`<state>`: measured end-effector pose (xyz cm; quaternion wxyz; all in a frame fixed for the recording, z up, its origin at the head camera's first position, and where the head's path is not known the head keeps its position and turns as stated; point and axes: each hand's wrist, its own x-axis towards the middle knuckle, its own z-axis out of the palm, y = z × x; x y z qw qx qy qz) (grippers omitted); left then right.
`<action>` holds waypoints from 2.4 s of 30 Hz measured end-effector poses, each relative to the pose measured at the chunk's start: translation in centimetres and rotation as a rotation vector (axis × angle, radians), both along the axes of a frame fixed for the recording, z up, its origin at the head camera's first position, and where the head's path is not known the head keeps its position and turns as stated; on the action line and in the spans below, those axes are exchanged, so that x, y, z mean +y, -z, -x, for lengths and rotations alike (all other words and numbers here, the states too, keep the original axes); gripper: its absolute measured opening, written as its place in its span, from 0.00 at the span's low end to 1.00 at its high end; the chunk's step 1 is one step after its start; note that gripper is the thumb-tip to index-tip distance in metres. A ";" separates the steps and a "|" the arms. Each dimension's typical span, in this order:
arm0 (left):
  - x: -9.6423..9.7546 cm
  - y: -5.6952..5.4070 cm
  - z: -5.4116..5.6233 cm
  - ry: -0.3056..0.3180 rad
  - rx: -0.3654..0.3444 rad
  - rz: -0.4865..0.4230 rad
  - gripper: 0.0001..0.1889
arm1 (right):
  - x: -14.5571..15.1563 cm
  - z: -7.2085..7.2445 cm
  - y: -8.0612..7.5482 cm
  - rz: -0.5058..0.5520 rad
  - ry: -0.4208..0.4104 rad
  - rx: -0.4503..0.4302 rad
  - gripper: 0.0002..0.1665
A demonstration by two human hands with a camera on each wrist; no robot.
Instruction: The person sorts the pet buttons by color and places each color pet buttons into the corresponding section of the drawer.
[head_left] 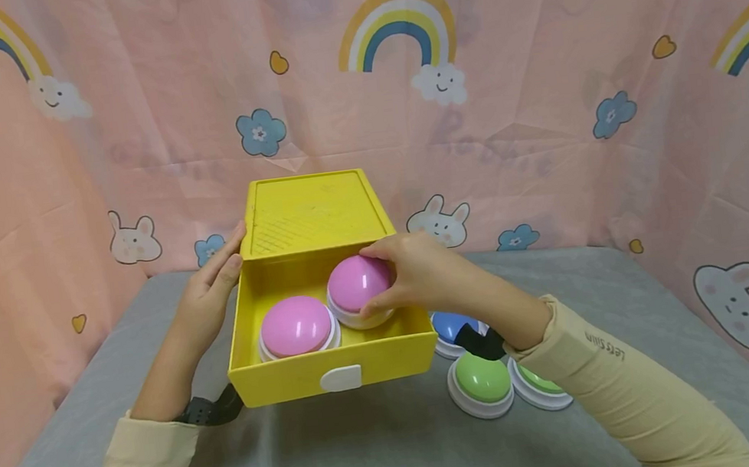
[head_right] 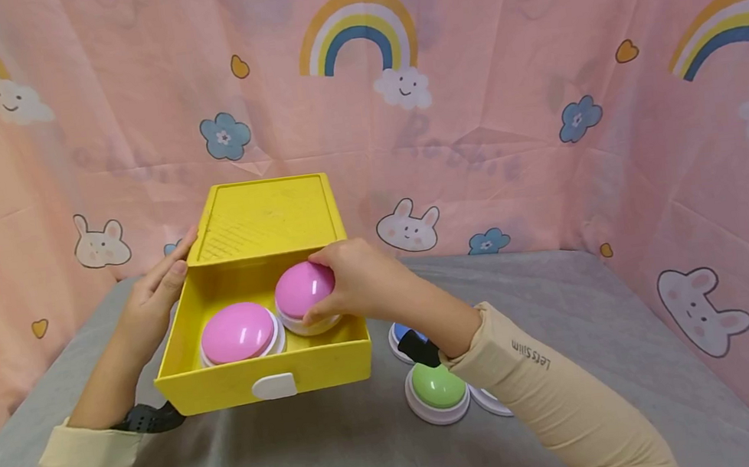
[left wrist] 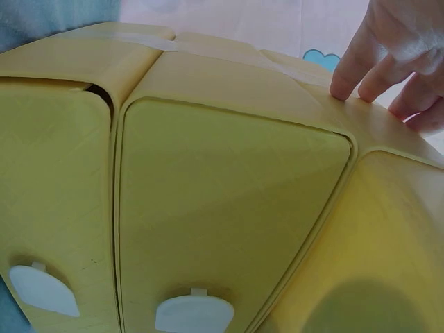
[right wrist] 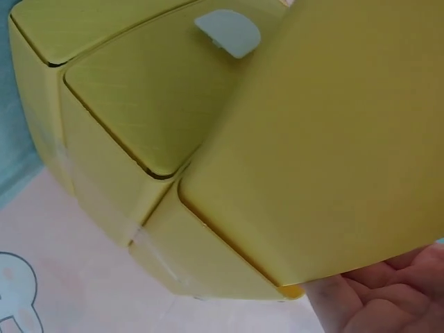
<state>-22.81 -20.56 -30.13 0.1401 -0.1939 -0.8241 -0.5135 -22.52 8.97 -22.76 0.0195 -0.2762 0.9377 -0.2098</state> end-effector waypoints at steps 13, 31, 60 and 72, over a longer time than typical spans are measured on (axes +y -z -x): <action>0.1 0.0 -0.1 0.007 0.003 0.000 0.27 | 0.0 0.0 -0.2 -0.021 -0.021 -0.036 0.35; 0.0 -0.1 0.1 -0.007 -0.003 -0.003 0.26 | 3.5 -6.0 -0.7 0.626 -0.061 -0.264 0.17; -0.1 -0.2 0.1 0.006 0.011 -0.005 0.26 | 2.6 -10.4 5.5 0.775 -0.268 -0.773 0.24; -0.1 -0.2 0.1 0.013 -0.007 -0.007 0.27 | 2.0 -10.3 6.8 0.839 -0.199 -0.943 0.26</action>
